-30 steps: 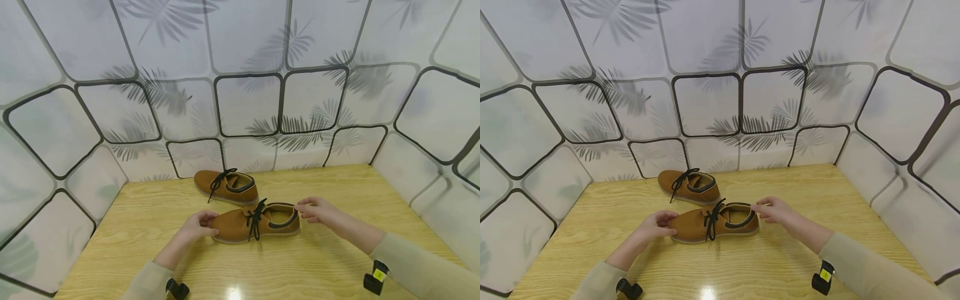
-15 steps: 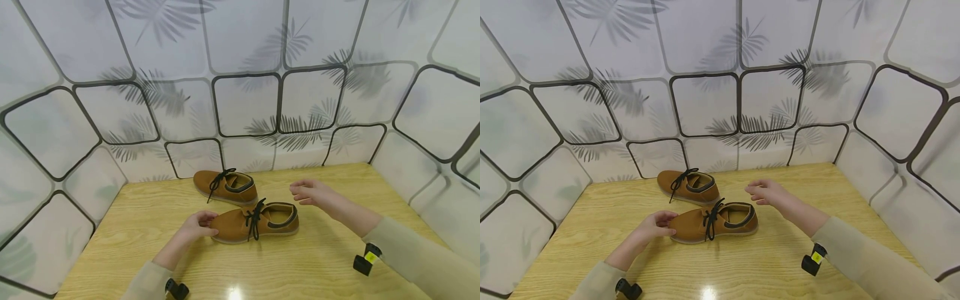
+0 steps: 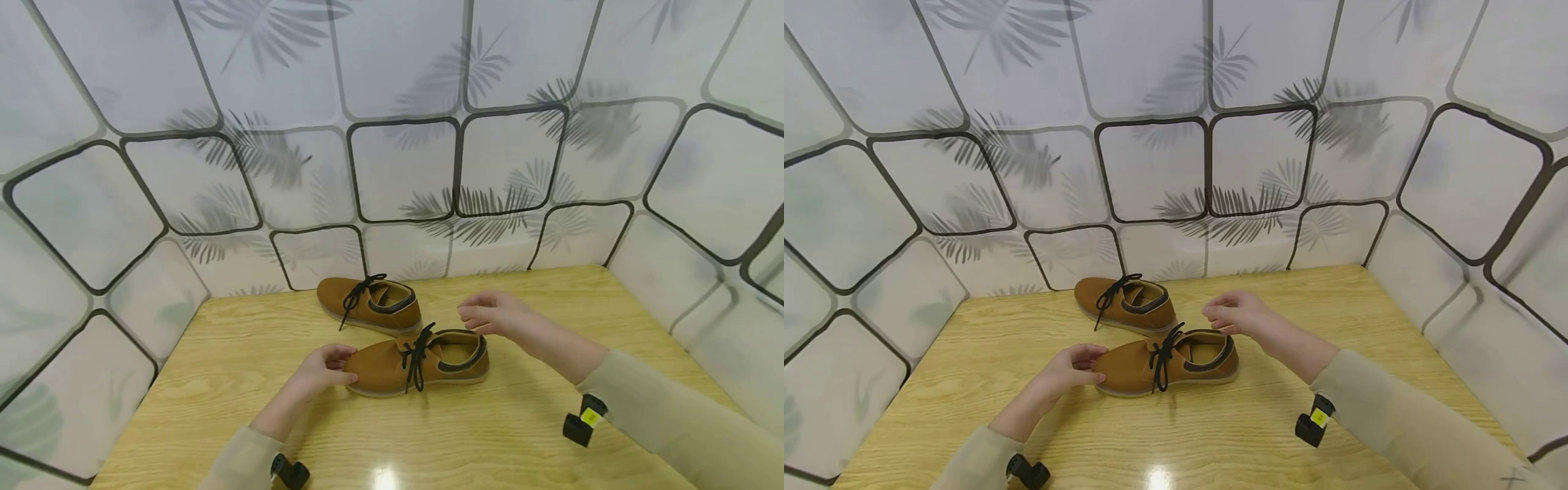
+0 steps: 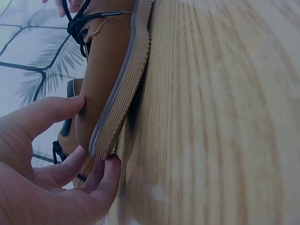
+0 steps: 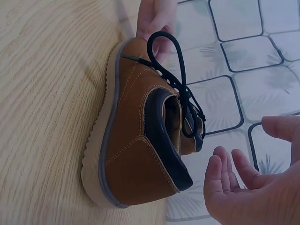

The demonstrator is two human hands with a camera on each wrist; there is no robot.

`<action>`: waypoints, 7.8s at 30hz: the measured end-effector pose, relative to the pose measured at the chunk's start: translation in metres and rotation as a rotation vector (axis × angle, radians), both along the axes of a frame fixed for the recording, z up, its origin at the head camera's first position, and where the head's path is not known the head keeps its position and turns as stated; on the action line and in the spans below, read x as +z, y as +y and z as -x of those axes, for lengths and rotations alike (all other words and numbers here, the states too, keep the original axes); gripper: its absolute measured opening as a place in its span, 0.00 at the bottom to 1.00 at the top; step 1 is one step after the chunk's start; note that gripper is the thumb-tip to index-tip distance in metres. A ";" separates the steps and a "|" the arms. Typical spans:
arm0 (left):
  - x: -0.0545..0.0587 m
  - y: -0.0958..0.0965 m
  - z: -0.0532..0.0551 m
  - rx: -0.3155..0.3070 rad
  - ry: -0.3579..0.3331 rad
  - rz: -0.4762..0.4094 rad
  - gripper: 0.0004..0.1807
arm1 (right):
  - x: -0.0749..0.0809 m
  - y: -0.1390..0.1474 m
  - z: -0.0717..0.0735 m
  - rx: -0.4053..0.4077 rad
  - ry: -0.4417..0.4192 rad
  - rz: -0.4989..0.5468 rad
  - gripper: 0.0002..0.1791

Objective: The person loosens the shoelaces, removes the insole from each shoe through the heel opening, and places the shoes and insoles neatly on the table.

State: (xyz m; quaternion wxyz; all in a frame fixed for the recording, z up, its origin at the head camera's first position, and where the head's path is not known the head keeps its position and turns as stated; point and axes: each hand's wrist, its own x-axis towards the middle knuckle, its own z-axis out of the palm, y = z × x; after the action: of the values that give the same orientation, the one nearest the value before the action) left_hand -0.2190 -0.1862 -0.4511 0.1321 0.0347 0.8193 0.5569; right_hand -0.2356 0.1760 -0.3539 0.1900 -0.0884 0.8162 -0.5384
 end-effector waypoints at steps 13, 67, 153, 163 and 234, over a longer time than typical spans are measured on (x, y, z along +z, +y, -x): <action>0.001 0.001 -0.002 0.007 -0.006 0.000 0.29 | -0.011 -0.022 -0.002 0.030 -0.010 -0.001 0.24; -0.003 -0.002 -0.001 -0.014 -0.024 -0.040 0.29 | -0.037 -0.044 0.027 0.121 0.265 -0.254 0.07; -0.009 -0.004 0.000 -0.020 -0.037 -0.065 0.29 | -0.057 -0.040 0.037 0.157 0.299 -0.082 0.06; -0.007 -0.004 0.000 -0.023 -0.024 -0.072 0.30 | -0.053 -0.037 0.039 0.160 0.259 0.006 0.07; -0.005 -0.005 -0.002 -0.028 -0.027 -0.072 0.30 | -0.057 -0.039 0.036 0.340 0.576 -0.137 0.05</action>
State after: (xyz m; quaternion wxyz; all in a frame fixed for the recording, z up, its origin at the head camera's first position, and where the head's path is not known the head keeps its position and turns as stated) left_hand -0.2169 -0.1916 -0.4561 0.1498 0.0434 0.7964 0.5844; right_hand -0.2716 0.1374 -0.4110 0.0444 -0.3588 0.8441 -0.3959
